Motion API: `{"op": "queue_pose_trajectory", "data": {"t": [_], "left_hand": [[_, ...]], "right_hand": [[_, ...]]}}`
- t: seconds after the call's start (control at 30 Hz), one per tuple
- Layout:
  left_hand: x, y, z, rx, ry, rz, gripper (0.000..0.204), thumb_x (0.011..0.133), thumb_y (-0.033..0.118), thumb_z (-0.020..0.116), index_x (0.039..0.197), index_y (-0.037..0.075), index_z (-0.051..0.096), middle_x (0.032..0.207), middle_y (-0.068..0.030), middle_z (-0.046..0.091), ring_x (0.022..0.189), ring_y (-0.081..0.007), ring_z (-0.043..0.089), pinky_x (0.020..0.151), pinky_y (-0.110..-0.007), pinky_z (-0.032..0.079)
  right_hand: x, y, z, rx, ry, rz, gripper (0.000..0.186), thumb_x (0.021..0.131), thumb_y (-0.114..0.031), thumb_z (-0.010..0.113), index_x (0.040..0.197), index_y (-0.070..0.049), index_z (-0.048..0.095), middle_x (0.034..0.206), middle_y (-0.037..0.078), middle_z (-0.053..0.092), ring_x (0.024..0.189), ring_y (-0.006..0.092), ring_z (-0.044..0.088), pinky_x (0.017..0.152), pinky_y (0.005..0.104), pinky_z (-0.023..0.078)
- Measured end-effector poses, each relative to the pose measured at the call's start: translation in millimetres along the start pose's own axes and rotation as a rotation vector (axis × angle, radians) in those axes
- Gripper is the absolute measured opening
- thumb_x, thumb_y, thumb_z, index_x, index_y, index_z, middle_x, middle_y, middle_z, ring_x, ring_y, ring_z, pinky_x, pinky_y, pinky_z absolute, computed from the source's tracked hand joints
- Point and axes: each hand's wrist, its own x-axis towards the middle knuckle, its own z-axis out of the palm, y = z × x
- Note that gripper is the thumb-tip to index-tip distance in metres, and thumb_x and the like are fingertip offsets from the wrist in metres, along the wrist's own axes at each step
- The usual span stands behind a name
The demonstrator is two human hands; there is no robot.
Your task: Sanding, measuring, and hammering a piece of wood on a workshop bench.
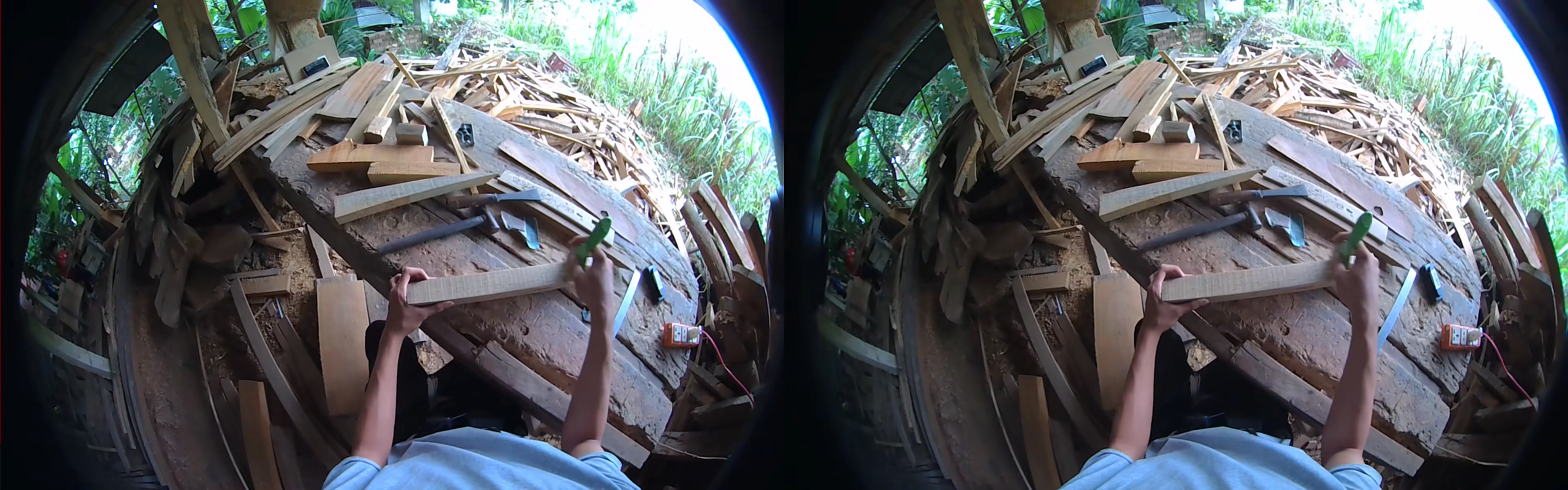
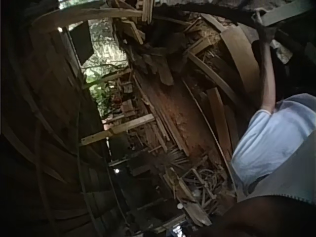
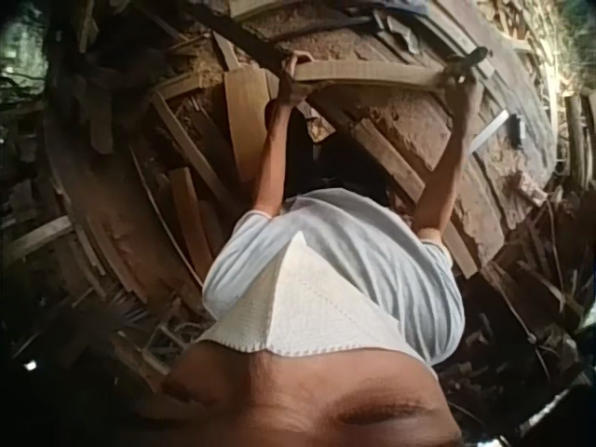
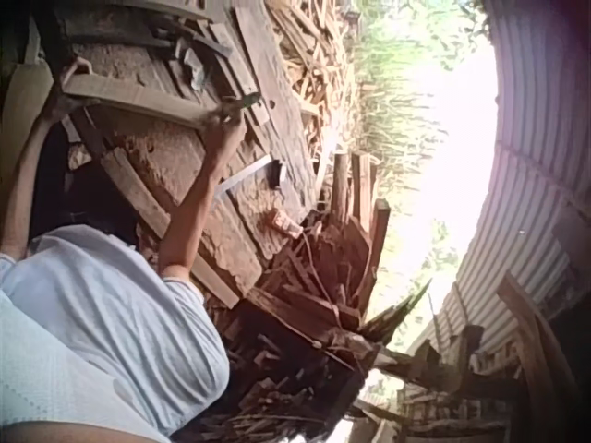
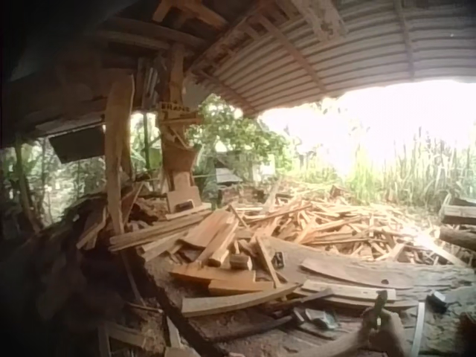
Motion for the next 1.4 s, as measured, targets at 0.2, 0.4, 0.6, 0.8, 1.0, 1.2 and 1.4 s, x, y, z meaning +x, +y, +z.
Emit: {"op": "queue_pose_trajectory", "data": {"t": [0.2, 0.4, 0.6, 0.8, 1.0, 1.2, 1.4], "left_hand": [[-1.0, -2.8, 2.4, -0.052, 0.020, 0.001, 0.066, 0.060, 0.037, 0.099, 0.104, 0.010, 0.057, 0.098, -0.0043, 0.065, 0.094, -0.0264, 0.062, 0.092, -0.041, 0.045], [-2.5, -10.2, 1.2, -0.060, -0.004, -0.057, 0.070, 0.058, 0.036, 0.099, 0.107, 0.010, 0.057, 0.102, -0.0059, 0.064, 0.101, -0.0301, 0.060, 0.092, -0.043, 0.046], [-3.7, -9.7, 2.7, -0.064, -0.005, -0.032, 0.067, 0.059, 0.034, 0.099, 0.105, 0.010, 0.058, 0.099, -0.0068, 0.064, 0.098, -0.0302, 0.060, 0.091, -0.043, 0.047], [0.1, -4.8, 1.8, -0.070, 0.015, -0.025, 0.066, 0.059, 0.036, 0.099, 0.104, 0.009, 0.058, 0.097, -0.0060, 0.064, 0.095, -0.0277, 0.061, 0.092, -0.043, 0.047], [-0.8, -5.9, 2.2, -0.017, 0.022, 0.021, 0.064, 0.060, 0.033, 0.099, 0.102, 0.009, 0.058, 0.096, -0.0059, 0.063, 0.092, -0.0245, 0.062, 0.088, -0.039, 0.049], [-0.9, -24.4, 6.1, -0.050, -0.014, 0.047, 0.060, 0.067, 0.028, 0.096, 0.105, 0.007, 0.055, 0.096, -0.0055, 0.060, 0.090, -0.0170, 0.061, 0.082, -0.035, 0.052], [-5.0, -15.7, 5.5, -0.235, -0.047, -0.121, 0.064, 0.060, 0.022, 0.098, 0.106, 0.007, 0.056, 0.099, -0.0081, 0.064, 0.096, -0.0238, 0.062, 0.088, -0.038, 0.051]], "right_hand": [[-4.4, -38.9, 34.4, -0.332, -0.084, -0.181, 0.034, 0.085, 0.001, 0.061, 0.117, -0.007, 0.069, 0.096, 0.021, 0.072, 0.082, 0.0314, 0.072, 0.072, 0.0437, 0.058], [-67.3, -100.1, 132.7, 0.061, -0.401, -0.577, 0.043, 0.078, 0.003, 0.065, 0.120, -0.007, 0.064, 0.099, 0.018, 0.068, 0.088, 0.0372, 0.071, 0.078, 0.0465, 0.059], [-64.0, -65.0, 100.6, 0.208, -0.327, -0.425, 0.039, 0.082, 0.002, 0.065, 0.119, -0.009, 0.065, 0.104, 0.015, 0.072, 0.090, 0.0291, 0.074, 0.076, 0.0407, 0.061], [2.0, 14.8, -16.6, -0.338, 0.247, -0.167, 0.023, 0.096, -0.009, 0.061, 0.117, -0.014, 0.070, 0.087, 0.010, 0.076, 0.068, 0.0206, 0.071, 0.062, 0.0388, 0.058], [-17.7, -5.4, 35.0, -0.633, 0.045, -0.234, 0.033, 0.091, -0.004, 0.058, 0.114, -0.024, 0.071, 0.103, 0.008, 0.068, 0.078, 0.0305, 0.071, 0.063, 0.0453, 0.057], [-91.7, -97.1, 130.4, -0.291, -0.278, -0.588, 0.039, 0.082, -0.009, 0.071, 0.119, -0.020, 0.065, 0.119, 0.009, 0.063, 0.096, 0.0321, 0.071, 0.070, 0.0447, 0.058], [-68.3, -79.4, 118.8, 0.212, -0.460, -0.472, 0.041, 0.086, 0.000, 0.064, 0.124, -0.013, 0.064, 0.119, 0.014, 0.066, 0.098, 0.0305, 0.071, 0.081, 0.0426, 0.058]]}}
